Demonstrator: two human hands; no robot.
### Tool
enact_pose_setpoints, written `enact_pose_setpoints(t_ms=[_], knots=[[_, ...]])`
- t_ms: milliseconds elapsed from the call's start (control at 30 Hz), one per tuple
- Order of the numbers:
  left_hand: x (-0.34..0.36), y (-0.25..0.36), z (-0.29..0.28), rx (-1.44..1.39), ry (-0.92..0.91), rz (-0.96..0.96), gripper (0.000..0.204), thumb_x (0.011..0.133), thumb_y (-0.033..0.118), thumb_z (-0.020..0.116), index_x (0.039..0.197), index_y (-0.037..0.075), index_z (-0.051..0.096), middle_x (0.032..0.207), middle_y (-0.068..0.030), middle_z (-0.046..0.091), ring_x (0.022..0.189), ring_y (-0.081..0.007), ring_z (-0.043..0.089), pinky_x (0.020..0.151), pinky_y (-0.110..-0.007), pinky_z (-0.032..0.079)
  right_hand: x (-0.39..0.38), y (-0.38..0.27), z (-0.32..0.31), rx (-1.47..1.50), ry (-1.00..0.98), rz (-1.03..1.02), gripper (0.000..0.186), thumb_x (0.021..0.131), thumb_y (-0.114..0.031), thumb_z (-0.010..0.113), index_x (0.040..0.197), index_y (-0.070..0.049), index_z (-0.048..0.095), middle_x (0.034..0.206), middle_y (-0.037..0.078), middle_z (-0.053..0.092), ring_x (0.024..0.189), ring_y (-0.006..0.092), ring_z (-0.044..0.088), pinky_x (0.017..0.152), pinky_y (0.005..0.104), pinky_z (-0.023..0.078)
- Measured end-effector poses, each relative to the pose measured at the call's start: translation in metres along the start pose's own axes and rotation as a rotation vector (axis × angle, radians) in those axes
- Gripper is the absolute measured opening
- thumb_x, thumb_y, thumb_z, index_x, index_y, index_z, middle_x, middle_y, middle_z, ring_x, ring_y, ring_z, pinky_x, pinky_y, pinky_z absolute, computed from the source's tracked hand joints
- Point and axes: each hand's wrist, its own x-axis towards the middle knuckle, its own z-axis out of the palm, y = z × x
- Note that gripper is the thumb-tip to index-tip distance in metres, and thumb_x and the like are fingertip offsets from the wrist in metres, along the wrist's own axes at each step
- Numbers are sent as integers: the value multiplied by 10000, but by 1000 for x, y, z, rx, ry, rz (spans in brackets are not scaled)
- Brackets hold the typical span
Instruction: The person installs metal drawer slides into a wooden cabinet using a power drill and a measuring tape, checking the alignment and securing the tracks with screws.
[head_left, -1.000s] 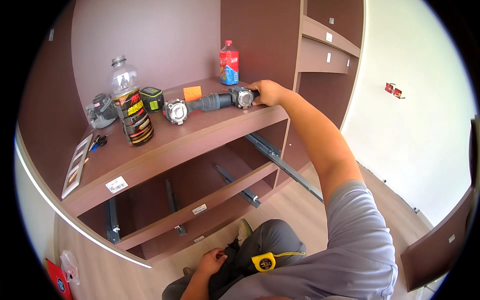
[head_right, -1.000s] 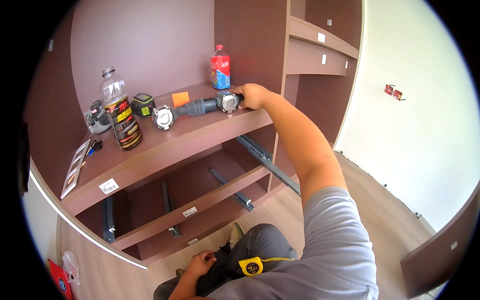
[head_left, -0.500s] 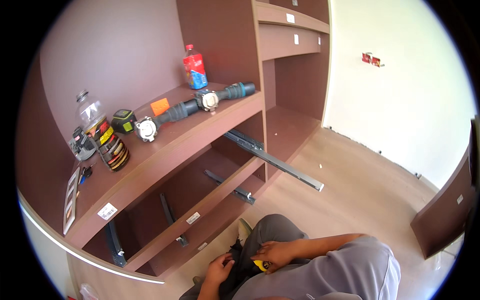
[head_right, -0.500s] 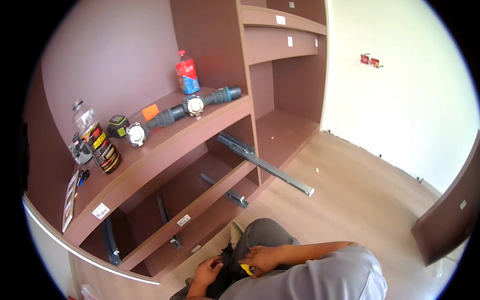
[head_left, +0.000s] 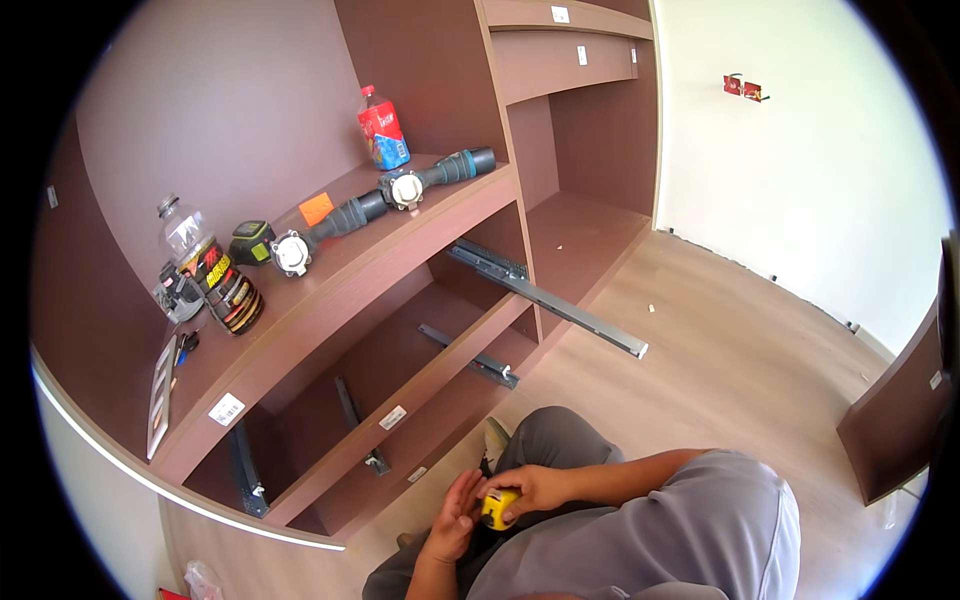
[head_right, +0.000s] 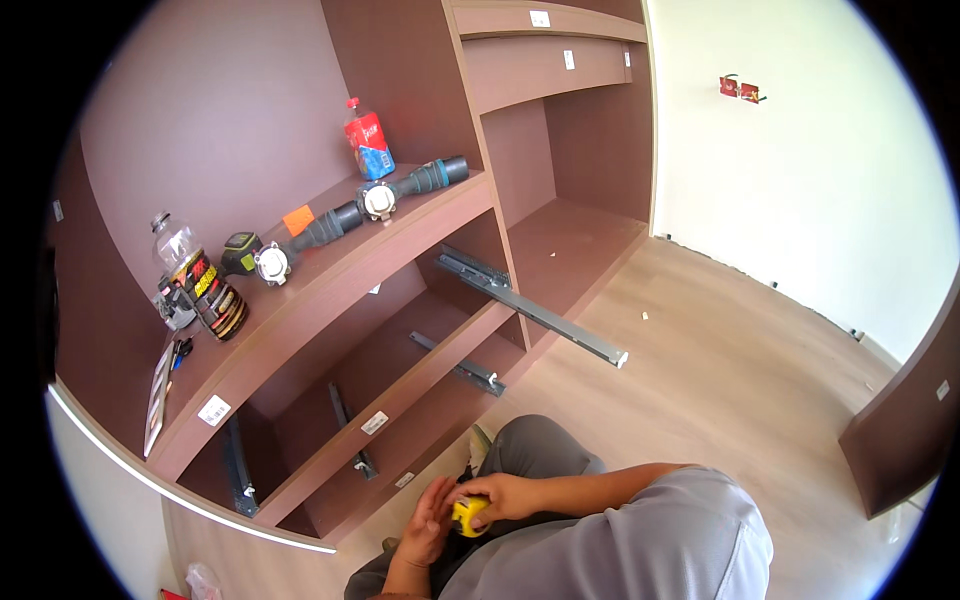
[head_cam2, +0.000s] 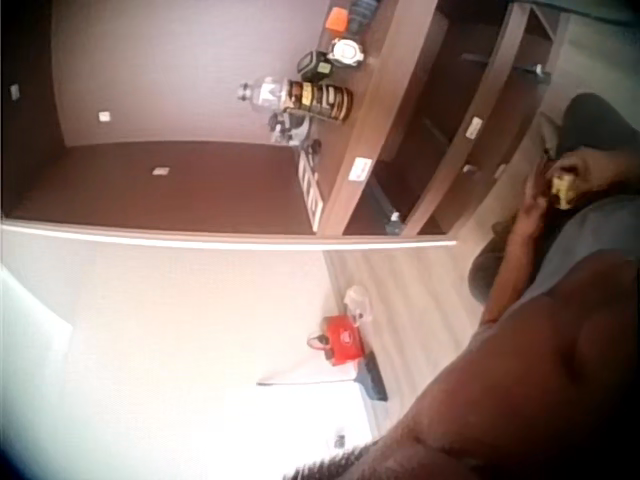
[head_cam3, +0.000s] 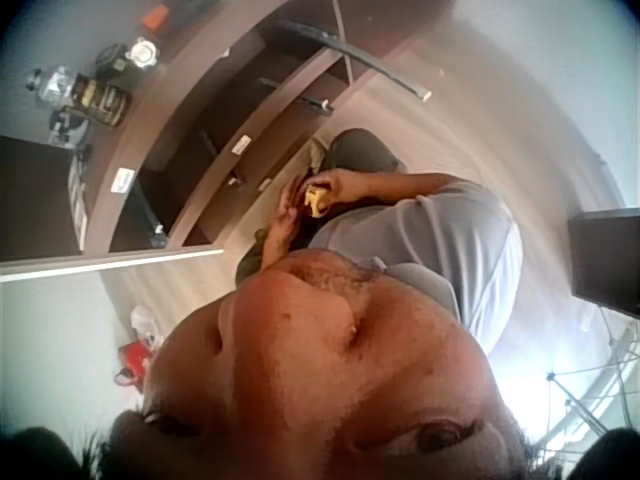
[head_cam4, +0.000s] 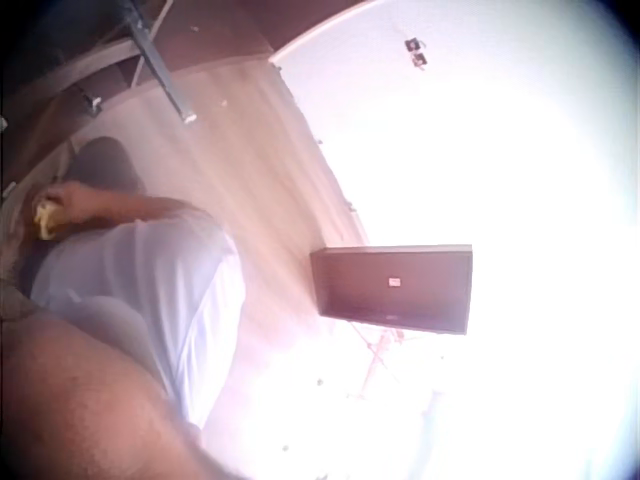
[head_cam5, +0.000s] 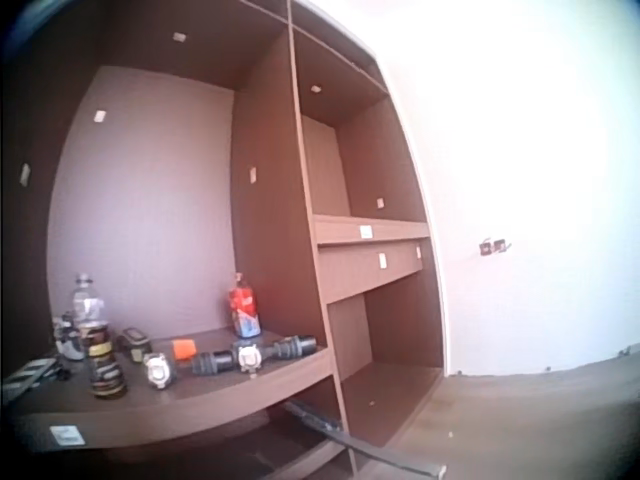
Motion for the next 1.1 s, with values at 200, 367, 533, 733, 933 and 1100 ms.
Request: enact_pose_setpoints(t_ms=[200,367,533,733,933,1100], knots=[[5,-1,28,-169,164,67,961,841,417,832,1580,65,327,1541,-164,452,1408,-306,477,1168,-454,409,30,0,31,-89,243,-291,525,974,-217,713,1438,-24,560,1268,171,636,1248,347,572,1058,425,438],[-16,-7,19,-142,289,-21,842,954,465,714,1554,0,350,1475,-155,512,1354,-277,525,1133,-409,434,23,0,48,-64,383,-293,406,993,-189,675,1358,-19,615,1243,157,646,1201,314,593,1059,407,449],[-10,-20,11,158,312,22,631,1055,403,584,1490,-36,458,1404,-133,579,1307,-225,549,1110,-357,431,35,17,57,451,496,-62,253,1074,-94,522,1269,21,636,1237,74,685,1056,137,656,940,307,530],[-22,-52,6,431,551,-18,408,1069,298,566,1310,-31,580,1240,-121,651,1097,-200,624,994,-342,485,58,1,19,144,473,-12,253,995,-119,664,1222,-7,646,1093,97,692,984,162,673,865,311,555],[-10,-45,2,845,606,134,475,909,245,767,1272,-1,587,1179,-188,648,1085,-331,641,955,-419,516,43,27,21,-22,277,130,274,862,-85,773,1125,-65,698,927,62,663,836,129,654,739,287,548],[-5,-14,1,1094,657,-17,436,871,204,779,1249,41,637,1142,-215,639,1059,-422,626,929,-471,521,50,-2,-31,300,529,45,318,841,-9,771,1128,-80,655,894,-28,609,803,74,598,716,265,515]])
